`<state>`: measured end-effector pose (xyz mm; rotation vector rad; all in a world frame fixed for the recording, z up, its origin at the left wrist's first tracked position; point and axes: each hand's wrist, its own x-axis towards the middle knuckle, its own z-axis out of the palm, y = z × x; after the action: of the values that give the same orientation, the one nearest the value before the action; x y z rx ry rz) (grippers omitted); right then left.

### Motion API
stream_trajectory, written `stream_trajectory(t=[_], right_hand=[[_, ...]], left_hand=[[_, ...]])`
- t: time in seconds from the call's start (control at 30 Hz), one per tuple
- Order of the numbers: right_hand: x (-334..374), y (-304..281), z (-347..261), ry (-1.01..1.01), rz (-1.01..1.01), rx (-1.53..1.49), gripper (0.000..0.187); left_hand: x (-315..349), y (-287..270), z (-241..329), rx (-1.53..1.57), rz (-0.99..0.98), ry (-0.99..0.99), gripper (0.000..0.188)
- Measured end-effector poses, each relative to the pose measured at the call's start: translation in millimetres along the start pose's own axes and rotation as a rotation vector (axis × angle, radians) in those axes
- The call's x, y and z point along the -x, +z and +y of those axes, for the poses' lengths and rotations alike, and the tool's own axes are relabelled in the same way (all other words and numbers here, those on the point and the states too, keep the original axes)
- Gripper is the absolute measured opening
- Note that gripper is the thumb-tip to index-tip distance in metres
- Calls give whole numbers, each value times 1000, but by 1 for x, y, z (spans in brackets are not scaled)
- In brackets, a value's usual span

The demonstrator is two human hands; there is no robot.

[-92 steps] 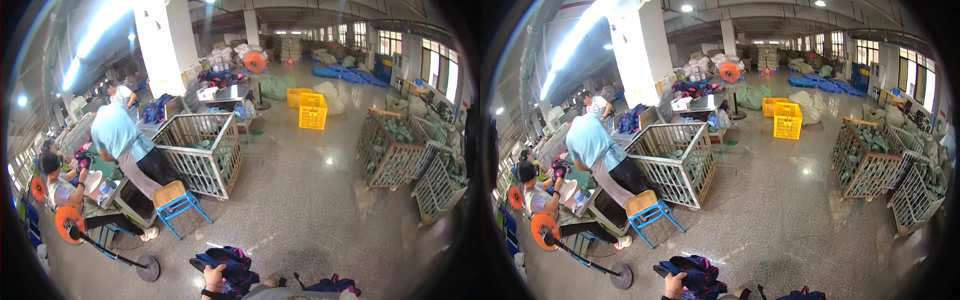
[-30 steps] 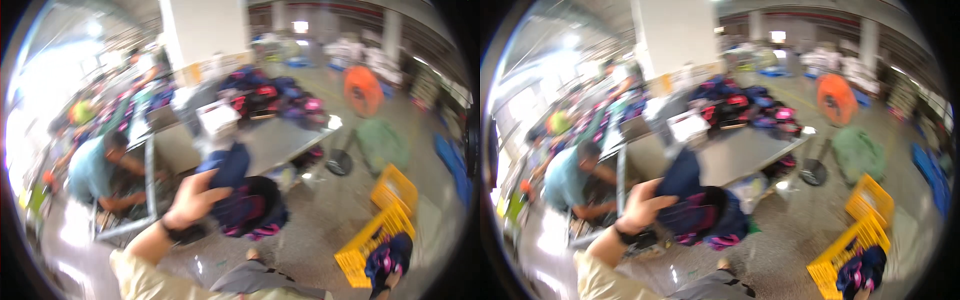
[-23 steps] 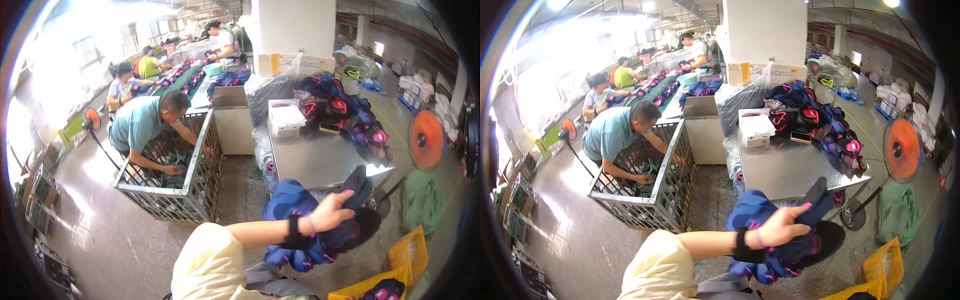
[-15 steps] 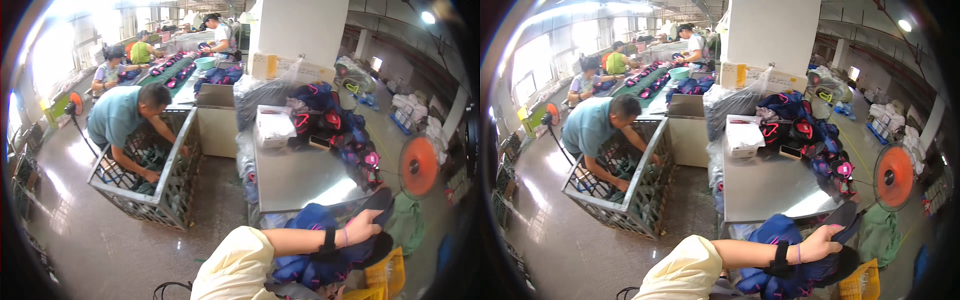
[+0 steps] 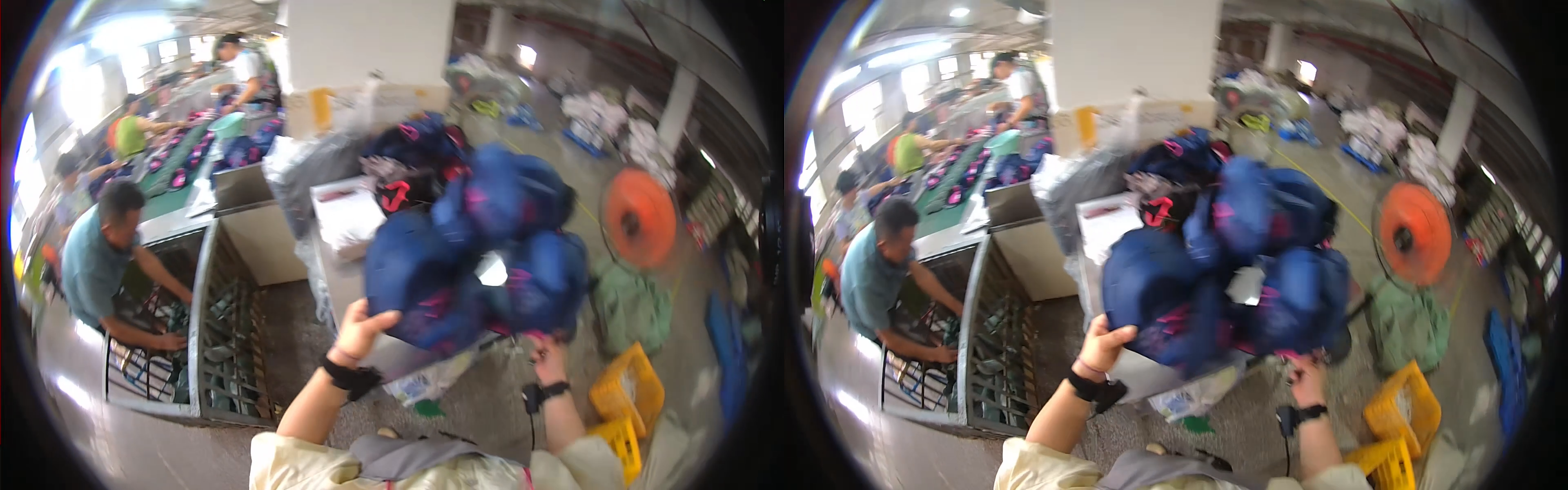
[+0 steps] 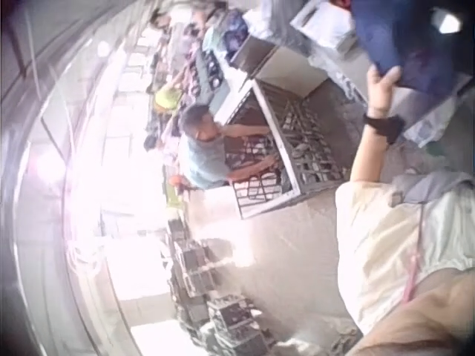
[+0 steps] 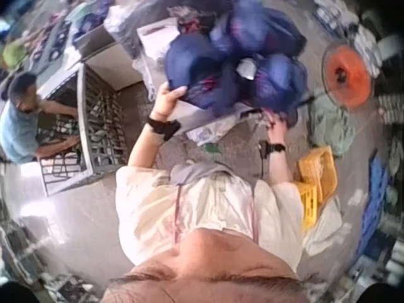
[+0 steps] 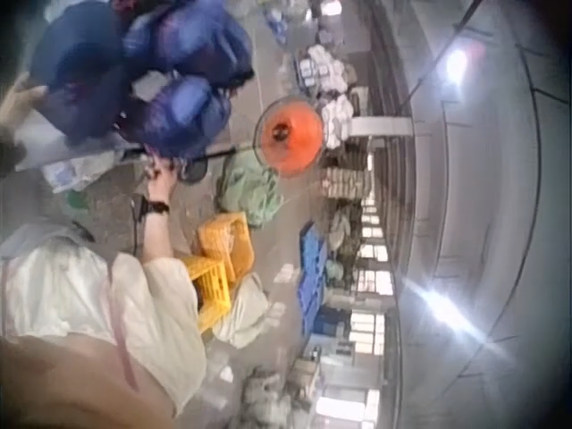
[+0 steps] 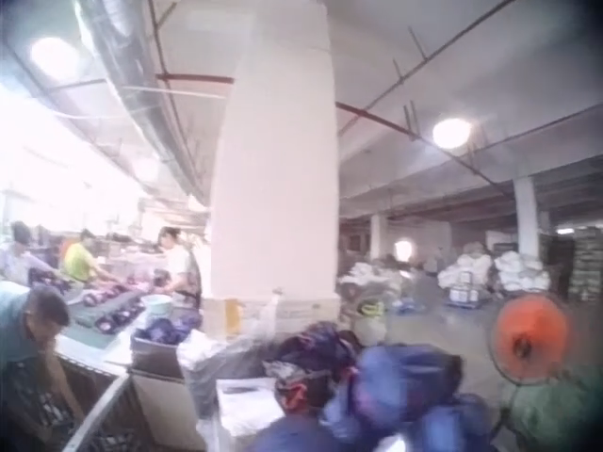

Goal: The recorder collects a bundle of shoe upper components from a large storage bag and transports them to a processing line to be placed on a conveyor.

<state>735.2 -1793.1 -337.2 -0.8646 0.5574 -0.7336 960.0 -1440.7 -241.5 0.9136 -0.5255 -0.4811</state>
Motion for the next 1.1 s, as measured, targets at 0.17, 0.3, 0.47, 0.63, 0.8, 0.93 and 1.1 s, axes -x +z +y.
stream_trajectory(t=[0.17,0.3,0.47,0.63,0.8,0.93,1.1], right_hand=[[17,-20,75,461,114,-12,51],[35,-8,84,391,91,208,60],[-9,40,64,-247,-1,405,43],[-30,115,43,-212,-485,538,49],[-52,141,26,-332,-678,618,45],[-105,113,15,-511,-611,1163,39],[-139,68,8,-589,-672,1179,34]], left_hand=[[29,-98,-138,-662,438,-416,57],[44,-69,-142,-1014,638,72,58],[8,-11,-107,-1396,248,256,47],[-69,32,-149,-1295,-11,109,63],[-72,80,-186,-1033,-416,56,61],[-75,99,-195,-1592,-500,124,57],[-114,71,-171,-2004,-131,-18,71]])
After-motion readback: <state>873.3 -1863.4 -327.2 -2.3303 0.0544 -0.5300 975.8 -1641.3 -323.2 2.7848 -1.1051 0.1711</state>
